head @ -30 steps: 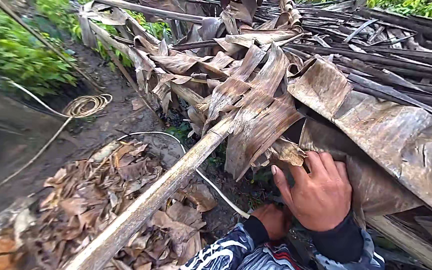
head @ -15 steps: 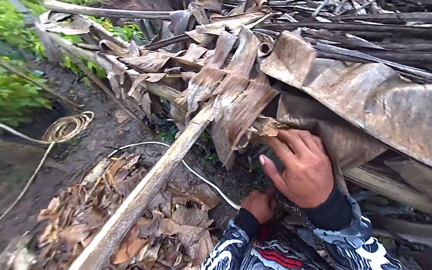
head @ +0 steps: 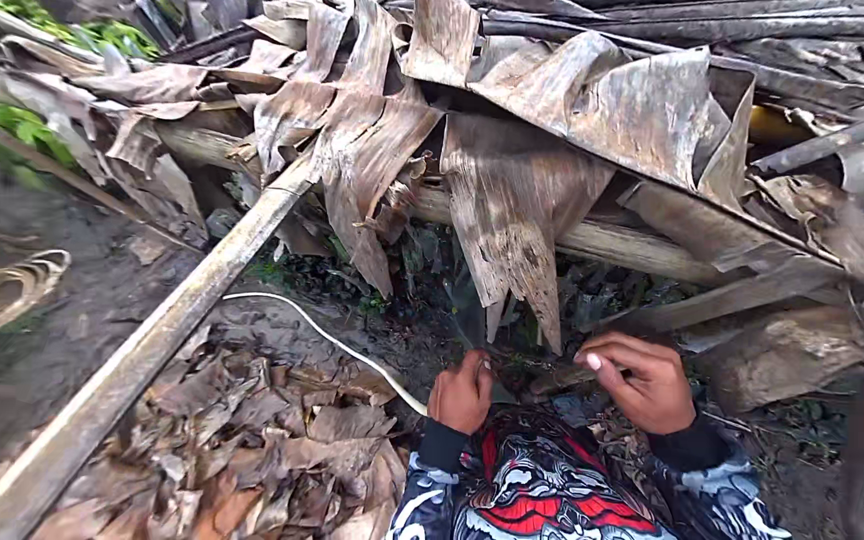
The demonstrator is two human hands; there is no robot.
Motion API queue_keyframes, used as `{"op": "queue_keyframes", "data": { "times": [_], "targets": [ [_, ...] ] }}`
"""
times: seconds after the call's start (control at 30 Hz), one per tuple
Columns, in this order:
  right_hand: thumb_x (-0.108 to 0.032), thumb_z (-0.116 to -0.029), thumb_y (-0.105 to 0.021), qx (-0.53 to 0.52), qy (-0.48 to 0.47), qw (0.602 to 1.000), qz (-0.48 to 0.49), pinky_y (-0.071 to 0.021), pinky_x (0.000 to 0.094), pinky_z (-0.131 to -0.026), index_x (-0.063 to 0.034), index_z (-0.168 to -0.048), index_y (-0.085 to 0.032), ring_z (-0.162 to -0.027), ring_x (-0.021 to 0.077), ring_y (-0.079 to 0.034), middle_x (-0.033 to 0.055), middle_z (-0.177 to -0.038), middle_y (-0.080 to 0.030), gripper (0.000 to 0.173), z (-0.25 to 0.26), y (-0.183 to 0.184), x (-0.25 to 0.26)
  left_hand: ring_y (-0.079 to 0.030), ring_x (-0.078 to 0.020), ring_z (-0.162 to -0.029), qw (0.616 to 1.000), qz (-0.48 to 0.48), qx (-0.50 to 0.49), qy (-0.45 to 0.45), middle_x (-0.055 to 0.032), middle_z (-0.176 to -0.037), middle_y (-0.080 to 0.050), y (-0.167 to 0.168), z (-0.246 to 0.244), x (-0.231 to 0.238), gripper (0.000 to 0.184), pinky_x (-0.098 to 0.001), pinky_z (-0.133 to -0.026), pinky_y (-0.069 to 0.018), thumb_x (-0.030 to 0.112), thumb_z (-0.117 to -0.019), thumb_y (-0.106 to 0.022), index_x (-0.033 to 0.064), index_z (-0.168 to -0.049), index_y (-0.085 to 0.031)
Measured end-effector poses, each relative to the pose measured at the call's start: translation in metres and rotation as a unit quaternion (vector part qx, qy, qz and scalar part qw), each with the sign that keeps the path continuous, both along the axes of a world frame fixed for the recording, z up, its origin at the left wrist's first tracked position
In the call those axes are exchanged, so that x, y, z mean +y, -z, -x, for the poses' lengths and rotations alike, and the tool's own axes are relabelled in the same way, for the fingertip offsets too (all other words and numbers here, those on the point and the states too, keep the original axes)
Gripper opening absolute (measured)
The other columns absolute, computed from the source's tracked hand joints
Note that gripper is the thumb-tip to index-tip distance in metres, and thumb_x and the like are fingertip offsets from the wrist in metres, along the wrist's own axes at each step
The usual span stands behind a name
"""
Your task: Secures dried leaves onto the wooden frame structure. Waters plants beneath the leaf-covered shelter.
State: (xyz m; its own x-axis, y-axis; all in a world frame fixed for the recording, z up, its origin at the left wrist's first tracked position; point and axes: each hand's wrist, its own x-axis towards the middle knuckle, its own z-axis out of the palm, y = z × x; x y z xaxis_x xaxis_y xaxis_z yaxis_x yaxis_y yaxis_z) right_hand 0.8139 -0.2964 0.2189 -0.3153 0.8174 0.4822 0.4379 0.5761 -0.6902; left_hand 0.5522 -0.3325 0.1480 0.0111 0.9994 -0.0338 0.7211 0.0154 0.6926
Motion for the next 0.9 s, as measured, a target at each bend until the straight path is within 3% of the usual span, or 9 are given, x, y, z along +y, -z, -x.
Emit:
{"op": "queue_keyframes", "data": {
  "times": [0.2,0.3,0.4,0.5,0.57,0.67,0.77,0.83,0.9],
  "targets": [
    [-0.031,-0.1024,-0.056,-0.024,0.057,0.993,0.096,-0.0615,0.0272,-0.077,-0.0053,-0.092,-0.078,-0.081,0.0076,-0.071,0.0049,-0.093,-0.076,0.035,-0.032,0.033,-0.009,-0.071,-0.0302,-0.067,0.999,-0.001,0.021,0.042,-0.0108,-0.076,-0.072,-0.010,-0.009,-0.009,0.039,-0.0539,-0.063,-0.0574,0.034,-0.1046,-0.041,0.0145,-0.123,-0.071],
    [-0.033,-0.1019,-0.058,-0.073,0.066,0.967,0.233,-0.0622,0.0377,-0.084,-0.0049,-0.107,-0.077,-0.088,0.0160,-0.074,0.0087,-0.099,-0.076,0.035,-0.044,0.069,-0.015,-0.071,-0.0312,-0.065,0.999,-0.021,0.034,0.033,-0.0118,-0.075,-0.071,-0.010,-0.012,-0.007,0.039,-0.0547,-0.062,-0.0572,0.033,-0.1048,-0.042,0.0125,-0.124,-0.071],
    [-0.036,-0.1056,-0.057,-0.165,0.087,0.887,0.422,-0.0541,0.0521,-0.101,-0.0050,-0.126,-0.071,-0.106,0.0294,-0.072,0.0165,-0.115,-0.074,0.040,-0.065,0.112,-0.029,-0.070,-0.0321,-0.064,0.997,-0.019,0.053,0.047,-0.0122,-0.073,-0.070,-0.012,-0.015,-0.004,0.040,-0.0551,-0.061,-0.0567,0.033,-0.1050,-0.041,0.0116,-0.125,-0.069],
    [-0.034,-0.1073,-0.055,-0.216,0.094,0.818,0.525,-0.0460,0.0576,-0.110,-0.0024,-0.132,-0.067,-0.120,0.0366,-0.066,0.0216,-0.125,-0.070,0.042,-0.091,0.169,-0.057,-0.070,-0.0339,-0.065,0.996,-0.008,0.072,0.046,-0.0134,-0.074,-0.070,-0.017,-0.017,-0.001,0.041,-0.0564,-0.062,-0.0561,0.033,-0.1050,-0.041,0.0117,-0.128,-0.067],
    [-0.033,-0.1071,-0.056,-0.197,0.123,0.784,0.576,-0.0455,0.0586,-0.110,0.0002,-0.130,-0.067,-0.120,0.0394,-0.065,0.0248,-0.125,-0.069,0.042,-0.109,0.209,-0.083,-0.070,-0.0340,-0.065,0.996,-0.010,0.080,0.045,-0.0136,-0.074,-0.070,-0.019,-0.019,0.001,0.041,-0.0560,-0.062,-0.0559,0.032,-0.1046,-0.041,0.0111,-0.129,-0.066],
    [-0.027,-0.1104,-0.051,-0.083,0.204,0.727,0.651,-0.0492,0.0542,-0.106,0.0063,-0.133,-0.062,-0.116,0.0396,-0.067,0.0285,-0.127,-0.067,0.042,-0.126,0.244,-0.121,-0.070,-0.0350,-0.065,0.995,-0.028,0.089,0.048,-0.0146,-0.074,-0.070,-0.022,-0.026,0.004,0.040,-0.0561,-0.062,-0.0561,0.031,-0.1043,-0.042,0.0084,-0.126,-0.067],
    [-0.024,-0.1122,-0.046,0.042,0.299,0.647,0.701,-0.0525,0.0513,-0.098,0.0055,-0.141,-0.055,-0.111,0.0384,-0.067,0.0290,-0.130,-0.064,0.042,-0.131,0.256,-0.155,-0.071,-0.0343,-0.066,0.993,-0.036,0.098,0.059,-0.0139,-0.075,-0.071,-0.022,-0.033,0.002,0.038,-0.0550,-0.062,-0.0567,0.031,-0.1039,-0.044,0.0100,-0.124,-0.069],
    [-0.025,-0.1125,-0.043,0.062,0.327,0.611,0.718,-0.0538,0.0511,-0.091,0.0043,-0.139,-0.057,-0.104,0.0368,-0.068,0.0274,-0.125,-0.066,0.042,-0.133,0.266,-0.173,-0.072,-0.0355,-0.070,0.993,-0.022,0.095,0.062,-0.0146,-0.079,-0.072,-0.026,-0.037,-0.001,0.038,-0.0561,-0.065,-0.0576,0.032,-0.1048,-0.044,0.0104,-0.124,-0.069],
    [-0.025,-0.1129,-0.042,0.075,0.342,0.585,0.731,-0.0538,0.0515,-0.092,0.0045,-0.140,-0.056,-0.105,0.0367,-0.068,0.0275,-0.126,-0.066,0.042,-0.134,0.271,-0.183,-0.072,-0.0364,-0.070,0.994,-0.015,0.097,0.054,-0.0153,-0.078,-0.072,-0.031,-0.039,-0.001,0.038,-0.0569,-0.065,-0.0572,0.031,-0.1059,-0.043,0.0097,-0.124,-0.068]
  ]
}}
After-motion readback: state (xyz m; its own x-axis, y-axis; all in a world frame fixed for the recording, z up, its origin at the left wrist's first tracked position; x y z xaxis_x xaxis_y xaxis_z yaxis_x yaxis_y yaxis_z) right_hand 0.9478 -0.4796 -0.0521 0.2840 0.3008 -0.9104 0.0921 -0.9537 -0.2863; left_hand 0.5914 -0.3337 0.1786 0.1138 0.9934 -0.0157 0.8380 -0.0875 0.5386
